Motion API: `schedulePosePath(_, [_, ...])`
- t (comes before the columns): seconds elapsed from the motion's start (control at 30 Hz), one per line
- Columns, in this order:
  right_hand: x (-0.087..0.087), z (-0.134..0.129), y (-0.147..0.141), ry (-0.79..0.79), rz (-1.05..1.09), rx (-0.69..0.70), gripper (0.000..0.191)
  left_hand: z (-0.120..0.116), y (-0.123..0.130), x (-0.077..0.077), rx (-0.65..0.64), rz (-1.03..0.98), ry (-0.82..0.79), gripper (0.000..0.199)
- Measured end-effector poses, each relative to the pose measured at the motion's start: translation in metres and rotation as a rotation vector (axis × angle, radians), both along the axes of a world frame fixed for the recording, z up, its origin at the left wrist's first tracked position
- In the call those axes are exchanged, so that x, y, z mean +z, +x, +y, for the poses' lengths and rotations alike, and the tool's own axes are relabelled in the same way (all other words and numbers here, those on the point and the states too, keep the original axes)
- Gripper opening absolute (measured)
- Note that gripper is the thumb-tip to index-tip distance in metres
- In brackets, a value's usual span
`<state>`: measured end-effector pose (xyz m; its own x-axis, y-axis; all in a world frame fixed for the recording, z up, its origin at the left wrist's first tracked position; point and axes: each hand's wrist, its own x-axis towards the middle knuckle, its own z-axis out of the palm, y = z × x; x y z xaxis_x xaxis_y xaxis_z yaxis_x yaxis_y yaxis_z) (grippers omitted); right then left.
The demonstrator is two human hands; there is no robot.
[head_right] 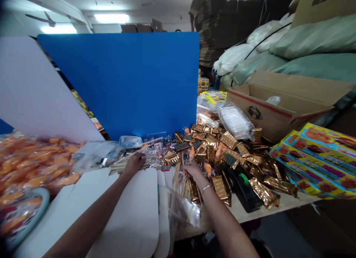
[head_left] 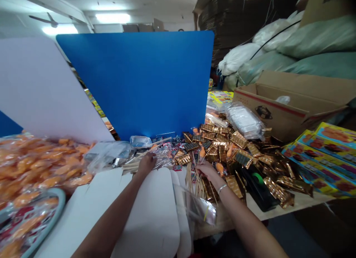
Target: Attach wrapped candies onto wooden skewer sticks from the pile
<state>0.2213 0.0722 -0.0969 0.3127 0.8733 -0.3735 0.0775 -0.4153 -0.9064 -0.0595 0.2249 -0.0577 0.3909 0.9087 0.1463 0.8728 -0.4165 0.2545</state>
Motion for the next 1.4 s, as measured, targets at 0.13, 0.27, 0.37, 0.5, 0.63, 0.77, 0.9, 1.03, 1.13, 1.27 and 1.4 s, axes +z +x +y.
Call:
schedulePosePath(0.13, [0.009,-0.009,0.004,-0.069,0.152,0.044,0.017,-0.003,-0.001,0.004,-0.006,-0.054,0.027,0.029])
schedulePosePath(0.27, [0.012,-0.010,0.004,-0.026,0.220,0.019,0.010,-0.019,0.009,0.017,-0.067,-0.134,0.089,0.031])
schedulePosePath(0.37, [0.011,-0.009,0.003,0.046,0.220,-0.010,0.012,-0.045,0.033,0.022,-0.209,-0.199,0.037,0.028])
schedulePosePath(0.5, [0.016,-0.010,-0.001,0.168,0.214,0.009,0.010,-0.089,0.081,0.015,-0.422,-0.309,-0.166,0.027])
schedulePosePath(0.63, [0.030,-0.018,-0.003,0.300,0.202,0.054,0.006,-0.122,0.120,0.008,-0.538,-0.444,-0.371,0.022])
schedulePosePath(0.77, [0.046,-0.028,0.000,0.389,0.164,0.030,0.020,-0.133,0.135,0.010,-0.496,-0.577,-0.444,0.026])
schedulePosePath(0.9, [0.055,-0.035,0.000,0.428,0.155,0.021,0.025,-0.139,0.138,0.018,-0.461,-0.645,-0.496,0.029])
schedulePosePath(1.03, [0.061,-0.040,-0.004,0.436,0.174,0.021,0.032,-0.149,0.137,0.025,-0.464,-0.666,-0.590,0.035])
schedulePosePath(1.13, [0.063,-0.045,-0.004,0.424,0.175,0.041,0.032,-0.155,0.135,0.027,-0.450,-0.670,-0.689,0.043])
schedulePosePath(1.27, [0.060,-0.047,-0.003,0.423,0.119,0.017,0.029,-0.161,0.135,0.024,-0.391,-0.682,-0.731,0.048])
schedulePosePath(1.4, [0.058,-0.047,0.001,0.427,0.003,-0.033,0.026,-0.154,0.140,0.016,-0.351,-0.635,-0.674,0.048])
